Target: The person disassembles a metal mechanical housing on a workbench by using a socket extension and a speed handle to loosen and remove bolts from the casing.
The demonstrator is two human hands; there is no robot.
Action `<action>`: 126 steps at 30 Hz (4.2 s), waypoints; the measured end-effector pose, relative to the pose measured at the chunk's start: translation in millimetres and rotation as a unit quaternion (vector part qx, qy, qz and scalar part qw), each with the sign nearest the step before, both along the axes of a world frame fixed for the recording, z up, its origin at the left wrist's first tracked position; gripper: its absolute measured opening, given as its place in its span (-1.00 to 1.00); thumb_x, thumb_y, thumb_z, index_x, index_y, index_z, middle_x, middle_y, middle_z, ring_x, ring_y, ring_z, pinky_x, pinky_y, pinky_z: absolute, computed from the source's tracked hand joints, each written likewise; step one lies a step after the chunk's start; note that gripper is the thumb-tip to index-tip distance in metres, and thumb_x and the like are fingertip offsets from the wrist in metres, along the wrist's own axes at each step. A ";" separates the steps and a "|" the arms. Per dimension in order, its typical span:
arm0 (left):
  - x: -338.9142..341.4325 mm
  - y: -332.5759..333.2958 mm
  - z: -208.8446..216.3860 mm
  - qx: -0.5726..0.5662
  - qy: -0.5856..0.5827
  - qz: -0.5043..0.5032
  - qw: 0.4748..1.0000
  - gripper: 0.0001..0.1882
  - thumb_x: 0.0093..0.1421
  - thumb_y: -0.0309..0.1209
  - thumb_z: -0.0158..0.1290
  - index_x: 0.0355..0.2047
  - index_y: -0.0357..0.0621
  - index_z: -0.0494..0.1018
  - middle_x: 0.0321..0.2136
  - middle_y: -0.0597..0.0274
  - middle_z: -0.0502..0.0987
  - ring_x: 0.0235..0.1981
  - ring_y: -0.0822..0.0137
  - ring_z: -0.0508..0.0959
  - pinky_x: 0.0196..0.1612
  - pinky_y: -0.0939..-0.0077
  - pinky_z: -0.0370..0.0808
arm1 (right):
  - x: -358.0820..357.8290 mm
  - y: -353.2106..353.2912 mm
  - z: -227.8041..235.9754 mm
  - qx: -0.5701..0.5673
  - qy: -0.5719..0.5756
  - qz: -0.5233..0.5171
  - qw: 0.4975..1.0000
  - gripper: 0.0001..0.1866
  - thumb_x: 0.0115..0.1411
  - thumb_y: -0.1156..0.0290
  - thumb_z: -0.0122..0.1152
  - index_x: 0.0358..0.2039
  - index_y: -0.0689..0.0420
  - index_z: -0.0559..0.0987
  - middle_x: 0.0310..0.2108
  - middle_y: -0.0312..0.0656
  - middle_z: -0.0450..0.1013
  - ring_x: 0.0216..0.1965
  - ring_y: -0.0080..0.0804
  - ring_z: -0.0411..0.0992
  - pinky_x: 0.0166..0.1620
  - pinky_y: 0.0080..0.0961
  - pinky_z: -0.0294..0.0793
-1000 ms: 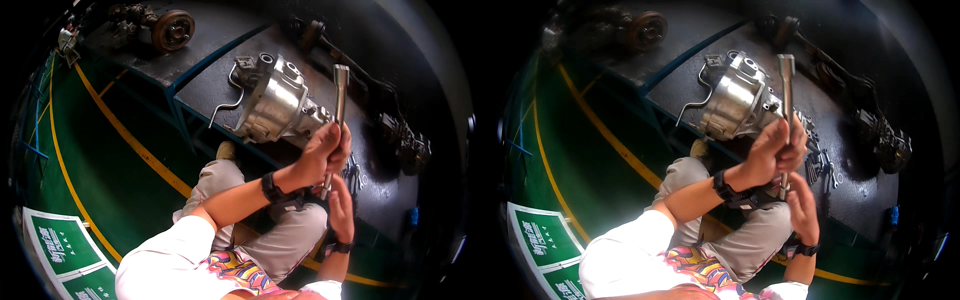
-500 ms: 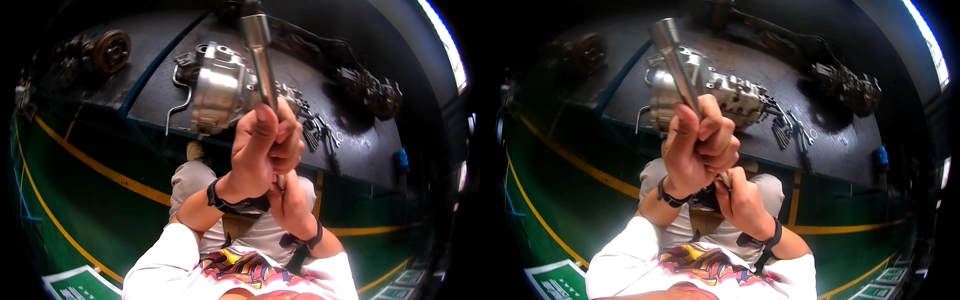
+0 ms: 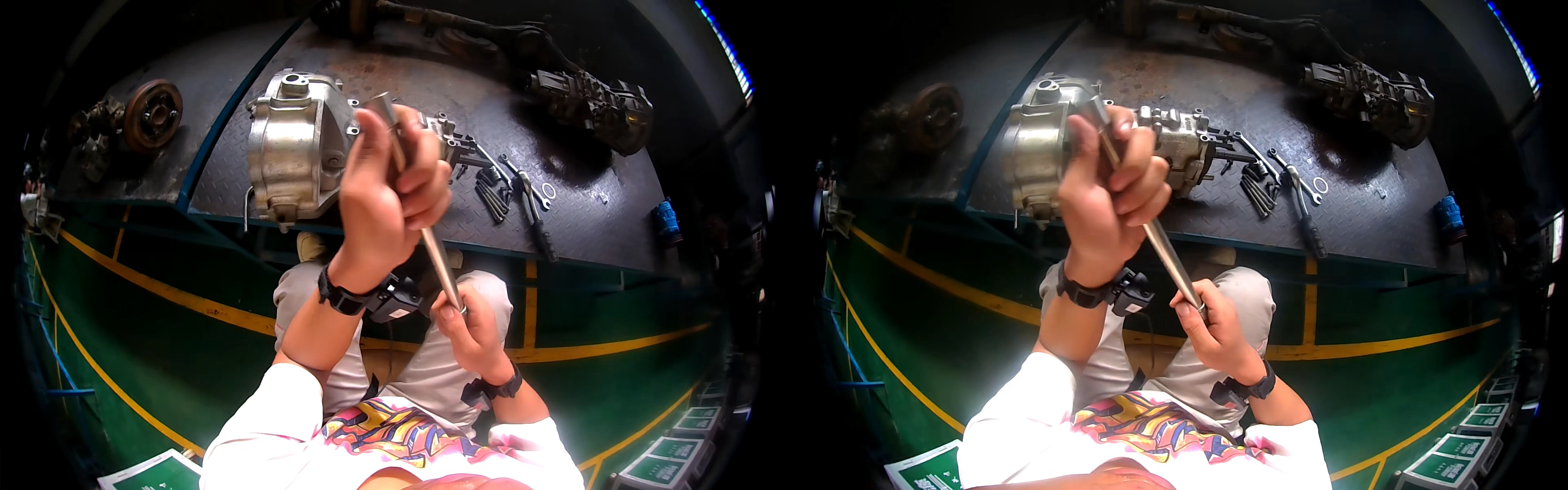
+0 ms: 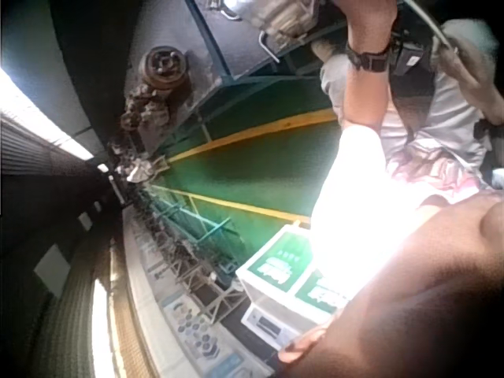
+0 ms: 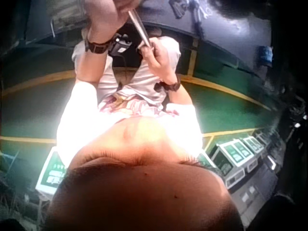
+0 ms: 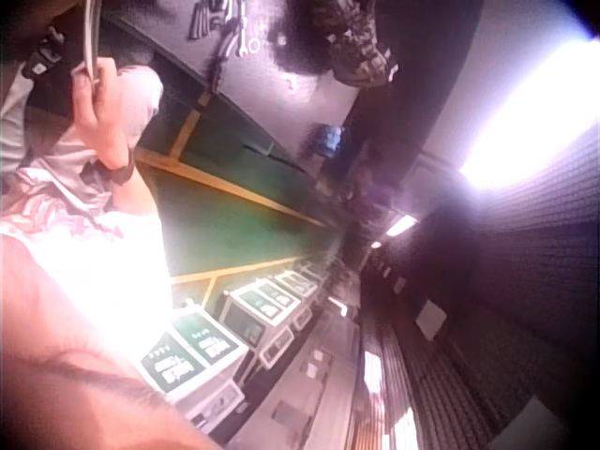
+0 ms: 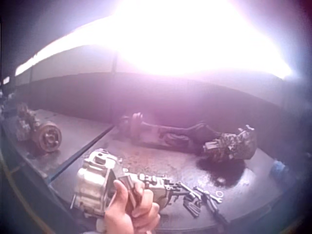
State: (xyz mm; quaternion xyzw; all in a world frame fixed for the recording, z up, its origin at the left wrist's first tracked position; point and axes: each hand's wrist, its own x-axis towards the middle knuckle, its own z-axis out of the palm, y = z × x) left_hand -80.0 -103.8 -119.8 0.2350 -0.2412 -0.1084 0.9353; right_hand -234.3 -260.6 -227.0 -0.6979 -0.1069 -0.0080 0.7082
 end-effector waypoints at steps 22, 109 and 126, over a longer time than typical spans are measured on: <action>-16.4 -10.6 -1.0 -0.045 -0.090 -0.103 0.990 -0.54 0.56 0.19 -0.23 -0.26 0.11 0.19 -0.61 0.52 0.09 -0.73 0.58 -0.04 -0.71 0.61 -0.10 | -13.9 -18.4 -2.8 -0.137 -0.110 -0.054 0.983 -0.84 0.46 0.42 0.21 -0.12 0.24 0.49 -0.53 -0.20 0.48 -0.58 -0.33 0.52 -0.42 -0.48 0.49; 43.0 321.0 -202.5 0.433 0.372 0.184 0.800 -0.41 0.51 0.33 -0.23 -0.33 0.10 0.31 -0.67 0.66 0.09 -0.73 0.65 0.06 -0.65 0.66 -0.05 | 94.6 -96.5 -9.0 -0.271 -0.097 -0.112 0.951 -0.86 0.45 0.42 0.29 -0.14 0.23 0.69 -0.42 -0.43 0.50 -0.42 -0.77 0.31 -0.38 -0.70 0.21; -112.8 298.8 57.4 0.272 -0.009 0.203 0.940 -0.43 0.61 0.13 -0.30 -0.52 0.11 0.08 -0.79 0.55 -0.02 -0.81 0.58 0.00 -0.71 0.59 -0.04 | 87.3 4.0 219.6 0.678 -0.164 0.385 0.604 -0.67 0.47 0.50 0.04 0.21 0.21 0.42 -0.15 -0.08 0.35 -0.33 -0.33 0.38 -0.40 -0.53 0.55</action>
